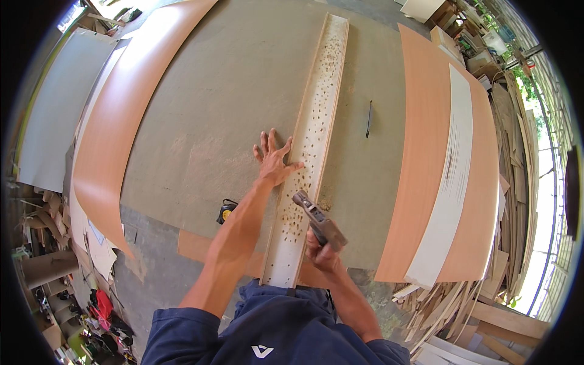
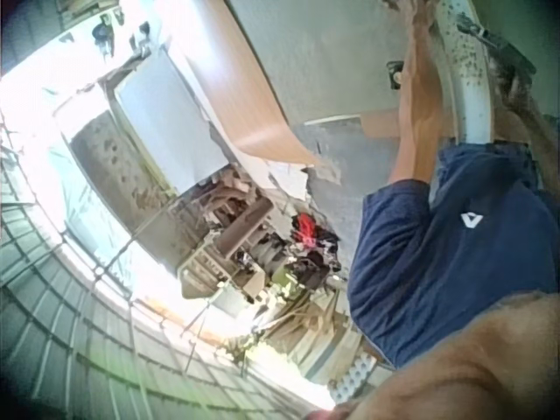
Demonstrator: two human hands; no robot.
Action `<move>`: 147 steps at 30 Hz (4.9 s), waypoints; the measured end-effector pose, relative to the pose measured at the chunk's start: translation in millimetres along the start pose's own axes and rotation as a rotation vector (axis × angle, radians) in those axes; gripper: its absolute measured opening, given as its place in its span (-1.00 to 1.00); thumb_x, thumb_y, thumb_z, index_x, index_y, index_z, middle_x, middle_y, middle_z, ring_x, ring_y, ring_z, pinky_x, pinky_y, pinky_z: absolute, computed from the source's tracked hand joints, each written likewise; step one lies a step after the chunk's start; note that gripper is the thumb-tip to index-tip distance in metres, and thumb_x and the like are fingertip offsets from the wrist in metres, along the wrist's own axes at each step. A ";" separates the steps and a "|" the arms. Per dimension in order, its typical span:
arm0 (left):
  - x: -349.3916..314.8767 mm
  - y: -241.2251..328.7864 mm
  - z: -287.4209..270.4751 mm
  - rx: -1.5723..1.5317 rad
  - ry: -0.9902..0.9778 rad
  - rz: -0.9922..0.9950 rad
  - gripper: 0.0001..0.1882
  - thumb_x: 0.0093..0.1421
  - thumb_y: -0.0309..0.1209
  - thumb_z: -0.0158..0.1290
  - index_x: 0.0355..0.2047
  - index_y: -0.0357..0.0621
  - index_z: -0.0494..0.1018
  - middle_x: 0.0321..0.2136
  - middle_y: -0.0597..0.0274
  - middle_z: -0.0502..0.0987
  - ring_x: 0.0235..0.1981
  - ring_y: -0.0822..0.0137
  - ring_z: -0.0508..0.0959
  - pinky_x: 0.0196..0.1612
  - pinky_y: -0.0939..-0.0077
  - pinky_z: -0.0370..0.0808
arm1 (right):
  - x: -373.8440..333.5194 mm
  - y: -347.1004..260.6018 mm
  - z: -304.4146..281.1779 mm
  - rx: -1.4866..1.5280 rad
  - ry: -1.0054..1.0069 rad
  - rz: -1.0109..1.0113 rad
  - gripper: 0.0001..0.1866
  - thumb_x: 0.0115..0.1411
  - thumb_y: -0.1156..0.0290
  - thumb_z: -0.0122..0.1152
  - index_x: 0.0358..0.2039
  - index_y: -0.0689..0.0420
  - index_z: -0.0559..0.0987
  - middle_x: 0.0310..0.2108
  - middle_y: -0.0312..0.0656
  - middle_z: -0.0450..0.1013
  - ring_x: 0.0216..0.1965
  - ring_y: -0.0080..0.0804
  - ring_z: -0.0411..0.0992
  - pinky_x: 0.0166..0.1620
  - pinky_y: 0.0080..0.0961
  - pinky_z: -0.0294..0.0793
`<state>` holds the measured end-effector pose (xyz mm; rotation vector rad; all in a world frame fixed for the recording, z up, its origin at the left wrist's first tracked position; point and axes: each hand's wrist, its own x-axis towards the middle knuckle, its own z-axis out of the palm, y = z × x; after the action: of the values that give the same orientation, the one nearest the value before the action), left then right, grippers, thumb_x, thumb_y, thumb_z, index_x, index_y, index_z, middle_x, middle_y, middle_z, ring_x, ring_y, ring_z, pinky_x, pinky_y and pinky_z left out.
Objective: The person measures a piece of wood, peels a laminate sheet from a stack, places it on a workbench, and hammers a guide board over it before measuring and marking the laminate.
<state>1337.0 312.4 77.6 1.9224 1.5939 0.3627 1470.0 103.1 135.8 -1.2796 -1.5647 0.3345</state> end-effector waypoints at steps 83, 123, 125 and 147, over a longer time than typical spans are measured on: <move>-38.9 36.0 29.8 0.061 0.208 -0.089 -0.08 0.13 0.10 0.09 0.29 -0.31 0.09 0.37 -0.25 -0.14 0.43 -0.07 -0.25 0.35 -0.21 -0.30 | 127.5 122.2 11.9 -0.422 0.052 -0.216 -0.69 0.25 0.23 0.13 -0.28 0.29 0.52 -0.50 0.01 0.50 -0.54 0.00 0.49 -0.48 -0.16 0.44; -37.7 33.4 20.9 0.049 0.170 -0.080 -0.13 0.16 0.06 0.06 0.27 -0.37 0.11 0.35 -0.33 -0.12 0.42 -0.17 -0.24 0.31 -0.33 -0.27 | 329.5 209.4 100.9 -0.571 0.007 0.512 -0.58 0.28 0.07 0.01 -0.34 0.24 0.51 -0.43 0.13 0.53 -0.34 0.14 0.51 -0.27 0.02 0.39; -37.8 34.0 26.0 0.056 0.165 -0.070 -0.11 0.17 0.10 0.03 0.27 -0.36 0.11 0.35 -0.32 -0.12 0.41 -0.17 -0.23 0.31 -0.31 -0.28 | 345.2 226.9 99.7 -0.694 0.018 0.420 -0.59 0.30 0.09 -0.01 -0.35 0.25 0.49 -0.44 0.13 0.53 -0.37 0.16 0.50 -0.31 0.02 0.40; -36.5 34.5 27.3 0.025 0.133 -0.079 -0.10 0.20 0.13 -0.01 0.29 -0.35 0.06 0.36 -0.30 -0.16 0.42 -0.16 -0.26 0.32 -0.27 -0.34 | 346.2 237.0 107.9 -0.819 -0.136 0.428 -0.57 0.35 0.12 -0.09 -0.18 0.31 0.42 -0.30 0.23 0.52 -0.30 0.18 0.52 -0.19 0.06 0.44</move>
<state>1370.9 266.8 83.3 1.8813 1.7626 0.4480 1549.3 527.3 99.0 -2.2784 -1.5854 0.0262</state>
